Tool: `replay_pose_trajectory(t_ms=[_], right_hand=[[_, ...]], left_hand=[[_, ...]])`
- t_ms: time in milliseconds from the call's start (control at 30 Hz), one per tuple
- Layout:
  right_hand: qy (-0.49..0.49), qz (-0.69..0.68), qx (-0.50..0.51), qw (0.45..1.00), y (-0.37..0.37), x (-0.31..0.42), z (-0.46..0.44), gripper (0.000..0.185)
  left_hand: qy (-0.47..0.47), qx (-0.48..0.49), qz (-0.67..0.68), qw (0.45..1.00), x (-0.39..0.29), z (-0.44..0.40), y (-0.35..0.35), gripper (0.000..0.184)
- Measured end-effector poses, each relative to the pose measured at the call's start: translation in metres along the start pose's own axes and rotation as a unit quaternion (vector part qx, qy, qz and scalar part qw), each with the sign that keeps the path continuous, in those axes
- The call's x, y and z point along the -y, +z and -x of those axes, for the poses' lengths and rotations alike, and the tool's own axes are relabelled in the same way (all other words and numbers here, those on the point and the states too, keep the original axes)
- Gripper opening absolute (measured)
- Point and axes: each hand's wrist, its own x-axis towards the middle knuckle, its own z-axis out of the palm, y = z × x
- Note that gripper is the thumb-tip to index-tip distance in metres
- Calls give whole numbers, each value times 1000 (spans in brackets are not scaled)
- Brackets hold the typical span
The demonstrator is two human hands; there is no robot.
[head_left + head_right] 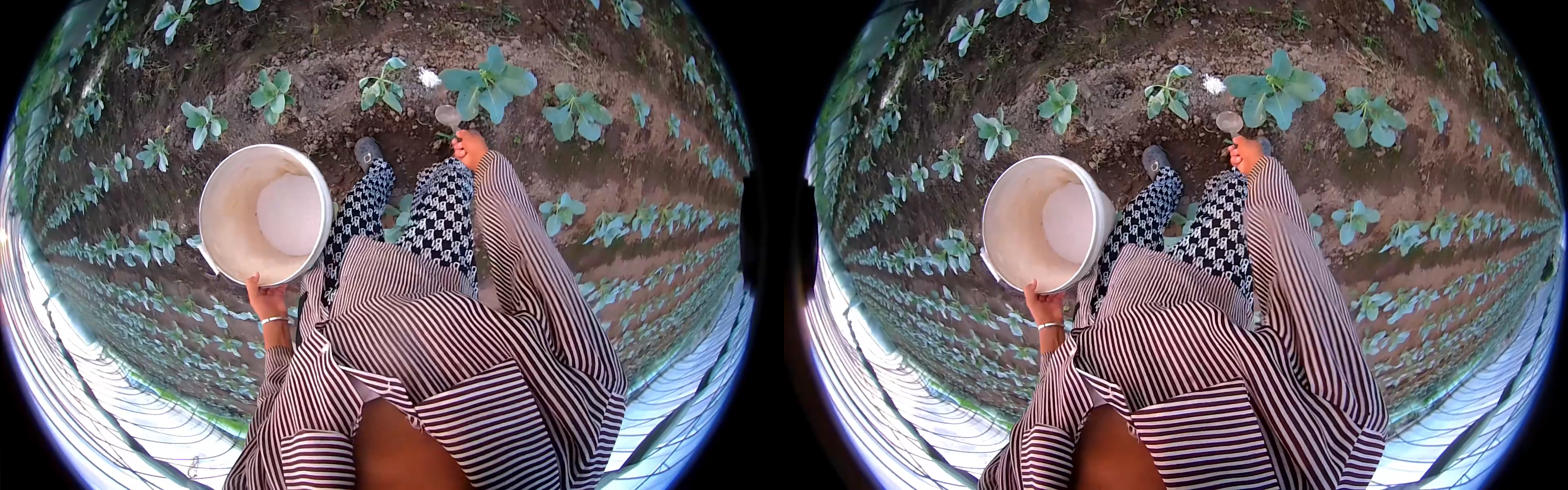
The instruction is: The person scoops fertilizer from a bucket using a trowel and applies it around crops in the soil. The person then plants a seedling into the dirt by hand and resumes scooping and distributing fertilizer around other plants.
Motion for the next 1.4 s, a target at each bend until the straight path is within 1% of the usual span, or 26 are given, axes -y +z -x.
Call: replay_pose_trajectory(t_ms=[100, 167, 200, 267, 367, 500, 567, 633, 733, 767, 833, 900, 1000, 1033, 1133, 1167, 1233, 1333, 1400], right_hand=[[-19, -3, 15, 1000, -8, -2, 46, 13], [-56, 0, 30, 998, -16, 0, 81, 13], [-70, -11, 23, 997, -27, 0, 101, 12], [-94, -27, 21, 995, -50, 6, 124, 12], [-106, -49, -37, 992, -67, 7, 147, 13], [-86, -86, -67, 990, -90, 1, 147, 15], [-69, -94, -57, 992, -91, 1, 142, 15], [-58, -96, -66, 992, -82, 3, 139, 16], [-54, -95, -53, 993, -60, 11, 130, 18], [-59, -77, -41, 994, -53, 15, 129, 20], [-54, -58, -25, 997, -39, 30, 123, 20], [-50, -41, -10, 998, -28, 40, 116, 20], [-56, -26, -16, 998, -18, 56, 112, 20], [-61, -15, -18, 998, -17, 62, 110, 19], [-62, 5, -20, 998, -17, 81, 110, 20], [-65, 7, -5, 998, -19, 86, 111, 20], [-85, 26, -9, 996, -14, 94, 120, 20], [-118, 62, -3, 991, 6, 86, 136, 21], [-92, 128, -5, 988, 15, 76, 134, 26]], left_hand=[[-5, 67, -30, 997, -8, -20, 3, 46], [-7, 106, -42, 993, -10, -39, 12, 46], [-44, 75, -30, 996, -4, -56, 15, 46], [-37, 110, -57, 992, -1, -59, 19, 47], [-44, 96, -59, 993, 2, -62, 30, 51], [-59, 88, -54, 993, -1, -65, 39, 55], [-63, 86, -41, 993, -1, -66, 43, 55], [-64, 78, -35, 994, 1, -66, 34, 55], [-49, 41, -24, 998, 3, -70, 29, 54], [-58, 53, -13, 997, 5, -72, 26, 53], [-58, 42, -10, 997, 11, -74, 25, 51], [-56, 10, -9, 998, 18, -74, 21, 48], [-59, 21, -10, 998, 25, -71, 21, 47], [-53, 19, 8, 998, 27, -69, 27, 49], [-83, -15, 36, 996, 34, -77, 27, 52], [-93, -17, 42, 995, 39, -80, 24, 54], [-116, -27, 71, 990, 42, -83, 24, 51], [-155, -44, 107, 981, 43, -110, 11, 49], [-166, -41, 124, 977, 41, -126, 12, 47]])
